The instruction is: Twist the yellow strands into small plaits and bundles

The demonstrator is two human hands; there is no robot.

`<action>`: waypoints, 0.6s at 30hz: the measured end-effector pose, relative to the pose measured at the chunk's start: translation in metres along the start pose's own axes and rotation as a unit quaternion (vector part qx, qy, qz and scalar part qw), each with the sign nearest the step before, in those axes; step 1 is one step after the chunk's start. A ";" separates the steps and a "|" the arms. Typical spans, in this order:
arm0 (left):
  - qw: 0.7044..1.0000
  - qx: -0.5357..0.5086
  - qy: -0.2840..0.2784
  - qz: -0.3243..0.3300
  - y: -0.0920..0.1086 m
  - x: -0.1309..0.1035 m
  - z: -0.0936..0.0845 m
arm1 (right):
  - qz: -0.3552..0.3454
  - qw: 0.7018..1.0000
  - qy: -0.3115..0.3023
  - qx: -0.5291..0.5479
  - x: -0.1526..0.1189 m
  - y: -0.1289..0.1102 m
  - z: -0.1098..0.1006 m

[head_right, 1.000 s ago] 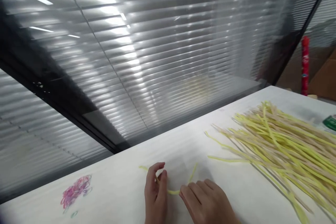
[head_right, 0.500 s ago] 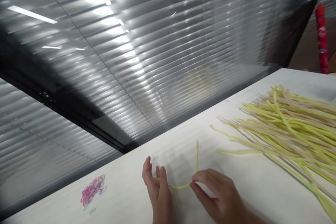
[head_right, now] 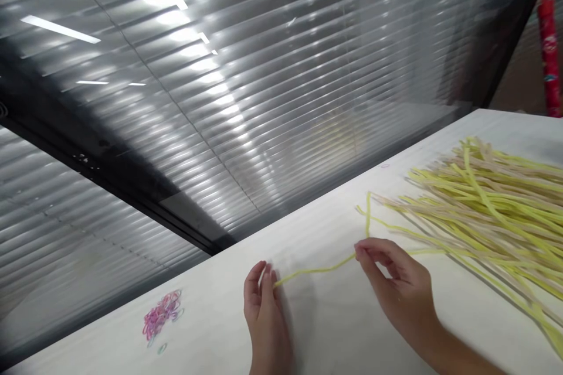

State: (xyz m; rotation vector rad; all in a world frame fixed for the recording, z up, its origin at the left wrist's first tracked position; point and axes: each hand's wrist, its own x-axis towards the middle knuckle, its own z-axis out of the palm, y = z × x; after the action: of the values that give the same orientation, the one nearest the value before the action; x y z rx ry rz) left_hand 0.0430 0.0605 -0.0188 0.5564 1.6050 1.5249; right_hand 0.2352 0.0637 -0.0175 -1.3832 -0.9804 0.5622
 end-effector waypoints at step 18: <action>0.975 -0.056 -0.195 -0.091 0.001 0.004 -0.001 | 0.036 0.996 0.063 0.054 0.016 -0.013 -0.002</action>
State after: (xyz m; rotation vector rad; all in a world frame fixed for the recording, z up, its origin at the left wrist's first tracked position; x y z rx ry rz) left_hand 0.0396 0.0632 -0.0190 0.5877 1.2248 1.2685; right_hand 0.2426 0.0739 -0.0004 -1.3442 -0.7911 0.5670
